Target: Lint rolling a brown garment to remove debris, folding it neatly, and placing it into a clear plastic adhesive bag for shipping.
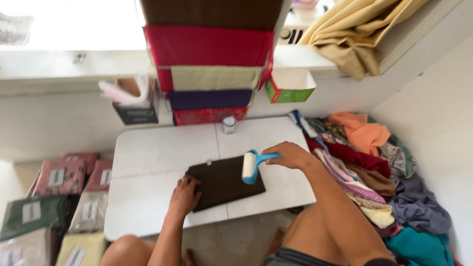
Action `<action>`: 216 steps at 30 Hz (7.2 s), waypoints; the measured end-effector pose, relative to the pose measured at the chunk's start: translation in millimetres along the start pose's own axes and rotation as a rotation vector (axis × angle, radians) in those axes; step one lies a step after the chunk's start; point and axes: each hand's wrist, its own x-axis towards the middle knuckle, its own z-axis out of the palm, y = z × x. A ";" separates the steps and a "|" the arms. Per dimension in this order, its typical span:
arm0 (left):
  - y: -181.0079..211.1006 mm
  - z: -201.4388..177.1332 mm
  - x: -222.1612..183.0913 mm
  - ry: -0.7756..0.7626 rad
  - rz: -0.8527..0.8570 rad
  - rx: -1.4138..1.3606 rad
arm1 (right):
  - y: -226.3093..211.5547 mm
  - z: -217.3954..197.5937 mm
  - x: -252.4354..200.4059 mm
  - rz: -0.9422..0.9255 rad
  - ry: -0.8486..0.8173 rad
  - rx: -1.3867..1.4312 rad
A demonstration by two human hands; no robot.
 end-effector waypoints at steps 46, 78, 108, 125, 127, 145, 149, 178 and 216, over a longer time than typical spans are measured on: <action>89.4 -4.8 -10.9 0.072 -0.020 -0.157 | 45.9 199.7 54.4 0.369 0.437 0.870; 96.2 -1.2 -6.5 0.005 -0.477 -1.469 | -90.0 201.2 51.9 -0.006 0.265 0.877; 66.6 18.2 -6.6 0.515 0.023 -0.075 | -98.2 205.0 39.1 -0.229 0.361 -0.024; 84.1 6.2 -14.9 0.032 -0.041 0.069 | -66.9 216.4 66.7 -0.225 0.216 -0.158; 82.1 2.3 -12.3 -0.064 -0.036 0.004 | -66.5 216.4 68.0 -0.203 0.198 -0.118; 32.2 -45.8 -4.7 -0.246 0.061 -0.082 | 27.6 -97.2 51.2 0.282 1.181 -0.301; 18.6 -7.7 0.1 -0.247 0.189 0.009 | 107.9 -89.3 113.4 0.292 0.743 -0.039; 42.4 -56.2 1.1 -0.263 0.037 0.102 | -86.9 149.3 -18.6 0.084 0.205 -0.181; 12.5 -66.7 -6.4 -0.196 -0.075 -0.085 | -125.3 133.5 21.6 0.050 0.209 -0.133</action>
